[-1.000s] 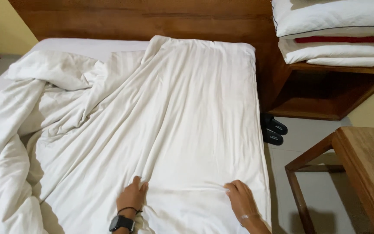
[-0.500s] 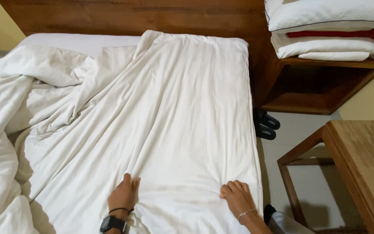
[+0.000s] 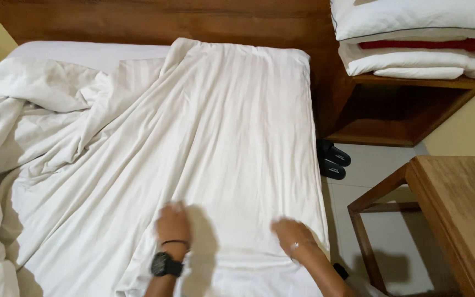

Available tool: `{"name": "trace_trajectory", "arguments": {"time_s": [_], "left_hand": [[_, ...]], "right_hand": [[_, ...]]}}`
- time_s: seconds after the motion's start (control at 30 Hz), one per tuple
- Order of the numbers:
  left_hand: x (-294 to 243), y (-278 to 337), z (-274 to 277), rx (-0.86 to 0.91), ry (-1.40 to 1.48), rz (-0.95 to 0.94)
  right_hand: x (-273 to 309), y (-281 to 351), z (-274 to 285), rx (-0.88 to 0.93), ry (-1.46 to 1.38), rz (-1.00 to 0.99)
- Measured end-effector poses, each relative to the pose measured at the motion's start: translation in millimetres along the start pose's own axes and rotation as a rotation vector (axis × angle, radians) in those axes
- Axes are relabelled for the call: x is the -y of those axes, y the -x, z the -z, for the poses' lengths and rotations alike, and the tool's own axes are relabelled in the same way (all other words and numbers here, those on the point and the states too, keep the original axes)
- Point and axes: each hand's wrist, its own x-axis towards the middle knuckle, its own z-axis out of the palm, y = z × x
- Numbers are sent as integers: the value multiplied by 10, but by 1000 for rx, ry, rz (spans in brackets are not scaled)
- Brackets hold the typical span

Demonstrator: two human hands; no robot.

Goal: The person smooths a white fitted sheet over a mattress by hand, starting from the head of the bed and moving toward the foot. They then tuck the sheet under the mattress along the sides and corners to secure it.

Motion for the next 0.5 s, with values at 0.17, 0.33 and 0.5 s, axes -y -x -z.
{"name": "trace_trajectory", "arguments": {"time_s": [0.17,0.33,0.5], "left_hand": [[-1314,389,-17,243,150,-602],[-979,308,-751,231,-247,-572],[-904,139,-638,229,-324,-358]], "right_hand": [[543,-733,-125,-627,-1338,138],[594,-1076,-485,-603,-563,234],[438,-1109,-57,-372,-130,-16]]}}
